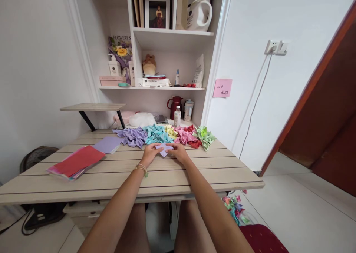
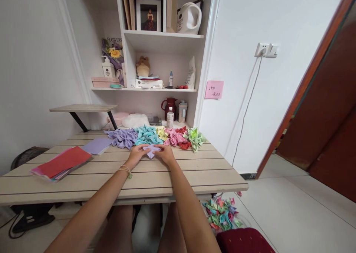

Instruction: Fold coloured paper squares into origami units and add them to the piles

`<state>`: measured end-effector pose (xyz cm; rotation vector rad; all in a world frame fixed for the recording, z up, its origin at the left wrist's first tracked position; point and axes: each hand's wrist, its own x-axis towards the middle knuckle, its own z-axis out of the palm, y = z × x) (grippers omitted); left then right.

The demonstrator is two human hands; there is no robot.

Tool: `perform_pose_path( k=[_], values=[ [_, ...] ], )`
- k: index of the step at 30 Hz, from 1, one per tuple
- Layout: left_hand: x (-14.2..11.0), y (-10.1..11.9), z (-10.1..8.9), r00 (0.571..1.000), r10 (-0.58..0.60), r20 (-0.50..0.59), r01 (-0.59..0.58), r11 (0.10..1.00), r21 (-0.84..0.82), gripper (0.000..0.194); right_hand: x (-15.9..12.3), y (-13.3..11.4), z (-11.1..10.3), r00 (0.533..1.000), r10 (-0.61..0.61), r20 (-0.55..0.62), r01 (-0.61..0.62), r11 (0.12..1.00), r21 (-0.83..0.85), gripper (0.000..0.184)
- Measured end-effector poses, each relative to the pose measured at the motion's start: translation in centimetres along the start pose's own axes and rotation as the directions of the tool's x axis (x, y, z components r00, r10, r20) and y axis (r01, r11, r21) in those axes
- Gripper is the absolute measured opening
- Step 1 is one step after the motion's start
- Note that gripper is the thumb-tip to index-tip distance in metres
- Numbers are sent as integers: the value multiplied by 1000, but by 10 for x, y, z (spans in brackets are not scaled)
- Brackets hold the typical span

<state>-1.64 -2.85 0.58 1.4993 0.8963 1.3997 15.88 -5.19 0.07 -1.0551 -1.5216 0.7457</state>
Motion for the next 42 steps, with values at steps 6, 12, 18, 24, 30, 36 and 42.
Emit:
perform_pose_path(
  k=[6,12,18,24,30,36,42],
  values=[
    [-4,0,0,999,-27,21,27,999,42,27,0,-3,-1,998,-65,-17,61,985,-160,31],
    [-4,0,5,996,-44,73,43,999,23,34,-3,-5,4,996,-84,25,87,974,-208,35],
    [-6,-1,6,996,7,85,-12,999,53,29,-5,0,6,998,-46,46,55,972,-227,36],
    [-7,0,7,994,48,95,-57,994,95,24,-3,2,6,998,-37,47,47,971,-235,34],
    [-8,-1,7,993,64,99,-76,989,123,23,-4,0,6,998,-48,35,56,959,-279,32],
    [-8,-3,7,990,72,117,-88,987,137,28,-5,-3,6,998,-55,23,59,950,-305,34],
    [-9,-2,8,985,82,155,-107,981,160,26,-4,-2,4,998,-63,-2,59,938,-341,35]
  ],
)
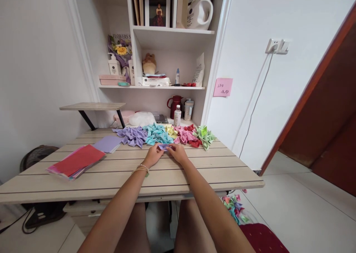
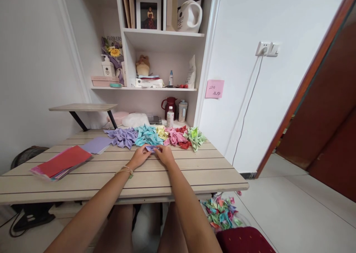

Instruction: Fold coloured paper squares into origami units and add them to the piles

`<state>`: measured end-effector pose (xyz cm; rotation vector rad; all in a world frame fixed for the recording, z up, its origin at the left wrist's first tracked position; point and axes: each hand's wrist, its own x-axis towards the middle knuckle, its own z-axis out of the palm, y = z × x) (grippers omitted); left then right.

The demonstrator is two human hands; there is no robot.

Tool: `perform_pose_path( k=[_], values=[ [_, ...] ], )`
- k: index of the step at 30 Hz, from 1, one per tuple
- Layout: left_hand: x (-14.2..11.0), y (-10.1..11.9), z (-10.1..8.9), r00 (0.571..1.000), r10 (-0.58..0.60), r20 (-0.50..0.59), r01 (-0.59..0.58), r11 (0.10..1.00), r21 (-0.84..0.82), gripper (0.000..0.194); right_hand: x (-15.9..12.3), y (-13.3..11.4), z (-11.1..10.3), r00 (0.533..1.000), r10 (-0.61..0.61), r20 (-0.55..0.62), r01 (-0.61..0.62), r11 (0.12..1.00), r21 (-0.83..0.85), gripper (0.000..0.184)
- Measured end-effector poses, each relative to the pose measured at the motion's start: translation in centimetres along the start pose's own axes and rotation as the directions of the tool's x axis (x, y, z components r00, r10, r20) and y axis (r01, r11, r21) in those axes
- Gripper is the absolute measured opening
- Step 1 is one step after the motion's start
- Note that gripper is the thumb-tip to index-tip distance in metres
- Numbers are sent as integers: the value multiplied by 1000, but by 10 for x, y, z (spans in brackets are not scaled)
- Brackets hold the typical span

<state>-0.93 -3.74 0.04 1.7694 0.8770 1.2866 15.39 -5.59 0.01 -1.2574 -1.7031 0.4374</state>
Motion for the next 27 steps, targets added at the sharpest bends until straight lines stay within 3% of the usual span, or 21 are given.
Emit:
perform_pose_path(
  k=[5,10,14,18,27],
  values=[
    [-1,6,0,1000,17,1,-17,999,36,28,-3,-3,-2,1000,-6,9,6,999,-32,39],
    [-1,11,1,999,41,2,-41,997,70,28,-2,-3,-2,1000,4,0,-4,999,-53,26],
    [-1,11,1,999,39,-7,-38,996,80,23,-1,-3,-1,1000,30,-3,-30,999,-29,30],
    [-2,9,1,1000,23,-4,-22,997,75,12,-3,-5,-1,998,56,2,-56,998,24,28],
    [1,6,2,999,-32,-31,30,997,-66,26,-3,-8,4,989,145,37,-149,941,304,25]
  ],
)
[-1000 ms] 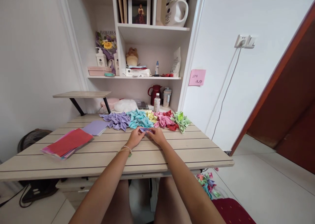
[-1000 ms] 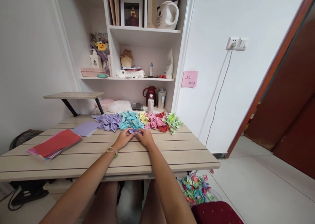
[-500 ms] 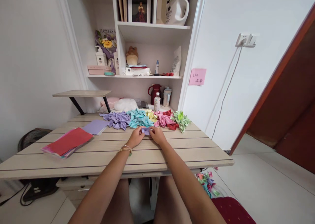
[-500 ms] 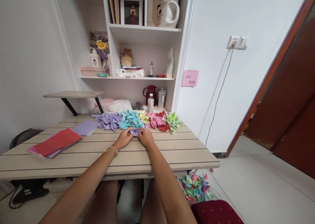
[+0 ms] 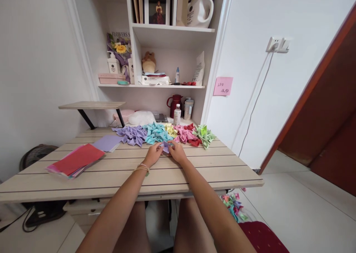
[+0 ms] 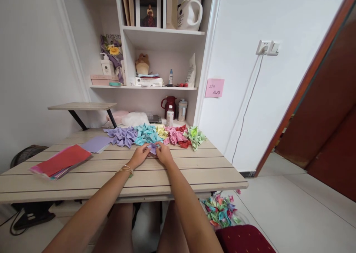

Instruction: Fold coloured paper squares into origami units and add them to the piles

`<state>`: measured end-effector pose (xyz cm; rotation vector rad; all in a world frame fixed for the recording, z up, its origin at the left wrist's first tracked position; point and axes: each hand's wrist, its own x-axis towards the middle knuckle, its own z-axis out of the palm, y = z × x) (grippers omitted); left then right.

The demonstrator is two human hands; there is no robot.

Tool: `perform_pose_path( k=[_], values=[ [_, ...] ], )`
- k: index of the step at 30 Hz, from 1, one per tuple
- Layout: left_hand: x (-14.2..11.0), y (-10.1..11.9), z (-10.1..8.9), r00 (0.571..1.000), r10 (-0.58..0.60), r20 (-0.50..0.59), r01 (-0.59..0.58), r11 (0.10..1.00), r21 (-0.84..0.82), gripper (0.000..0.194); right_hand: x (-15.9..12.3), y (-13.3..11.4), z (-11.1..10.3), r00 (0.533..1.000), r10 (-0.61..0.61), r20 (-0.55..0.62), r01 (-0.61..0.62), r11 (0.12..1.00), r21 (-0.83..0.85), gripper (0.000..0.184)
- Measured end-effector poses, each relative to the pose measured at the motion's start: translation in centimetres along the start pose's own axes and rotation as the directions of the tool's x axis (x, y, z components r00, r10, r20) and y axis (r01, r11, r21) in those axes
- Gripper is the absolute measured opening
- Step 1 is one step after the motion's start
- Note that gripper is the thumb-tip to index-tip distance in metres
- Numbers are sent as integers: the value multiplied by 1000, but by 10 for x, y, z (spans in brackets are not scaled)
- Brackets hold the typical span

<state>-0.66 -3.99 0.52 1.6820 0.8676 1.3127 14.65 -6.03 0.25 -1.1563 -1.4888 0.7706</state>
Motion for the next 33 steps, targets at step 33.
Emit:
perform_pose_path(
  k=[33],
  values=[
    [3,-4,-3,997,-73,-10,71,989,-132,28,5,9,1,999,-13,-50,23,980,199,32]
  ],
)
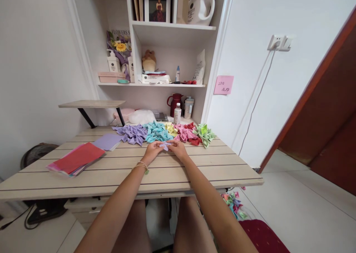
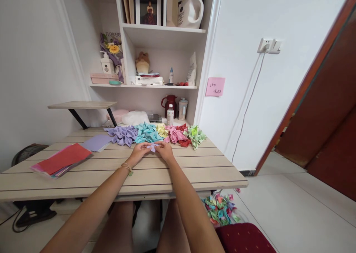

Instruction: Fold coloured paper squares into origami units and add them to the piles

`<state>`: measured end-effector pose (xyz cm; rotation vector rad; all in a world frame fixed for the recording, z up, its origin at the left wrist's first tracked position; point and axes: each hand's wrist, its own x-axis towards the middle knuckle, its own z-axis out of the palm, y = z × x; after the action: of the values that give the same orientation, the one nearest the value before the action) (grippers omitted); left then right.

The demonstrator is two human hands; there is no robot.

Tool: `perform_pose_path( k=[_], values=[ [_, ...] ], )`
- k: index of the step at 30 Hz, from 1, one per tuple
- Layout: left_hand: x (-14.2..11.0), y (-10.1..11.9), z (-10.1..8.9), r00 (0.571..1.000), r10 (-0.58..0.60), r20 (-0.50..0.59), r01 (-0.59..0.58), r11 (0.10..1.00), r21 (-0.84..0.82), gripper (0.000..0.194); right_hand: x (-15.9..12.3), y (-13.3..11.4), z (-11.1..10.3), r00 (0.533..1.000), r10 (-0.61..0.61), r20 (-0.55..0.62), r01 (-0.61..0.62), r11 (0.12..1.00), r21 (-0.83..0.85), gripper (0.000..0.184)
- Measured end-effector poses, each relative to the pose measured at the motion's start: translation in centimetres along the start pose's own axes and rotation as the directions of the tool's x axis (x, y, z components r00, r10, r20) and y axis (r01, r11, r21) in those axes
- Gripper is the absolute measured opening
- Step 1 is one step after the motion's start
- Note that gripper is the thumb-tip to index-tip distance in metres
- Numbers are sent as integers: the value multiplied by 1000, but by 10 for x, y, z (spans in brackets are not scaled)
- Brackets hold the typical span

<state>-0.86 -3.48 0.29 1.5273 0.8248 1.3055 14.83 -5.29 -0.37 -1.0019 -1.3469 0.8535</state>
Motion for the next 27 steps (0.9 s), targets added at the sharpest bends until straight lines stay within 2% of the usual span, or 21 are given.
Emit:
perform_pose_path(
  k=[4,10,13,20,27],
  values=[
    [1,-1,-1,1000,24,7,-25,998,54,29,0,2,-2,999,-46,21,48,989,-137,40],
    [0,0,-2,999,42,-18,-38,986,165,17,-1,1,-4,992,-120,38,125,926,-356,23],
    [-2,0,-1,999,35,-30,-29,981,194,20,-1,-1,-5,988,-149,40,152,893,-423,22],
    [-4,2,2,1000,7,-9,-5,988,157,29,-2,-6,-2,979,-191,65,199,858,-474,26],
    [-3,1,2,1000,25,6,-26,984,174,21,-3,-4,-2,979,-179,99,205,843,-497,25]
  ],
)
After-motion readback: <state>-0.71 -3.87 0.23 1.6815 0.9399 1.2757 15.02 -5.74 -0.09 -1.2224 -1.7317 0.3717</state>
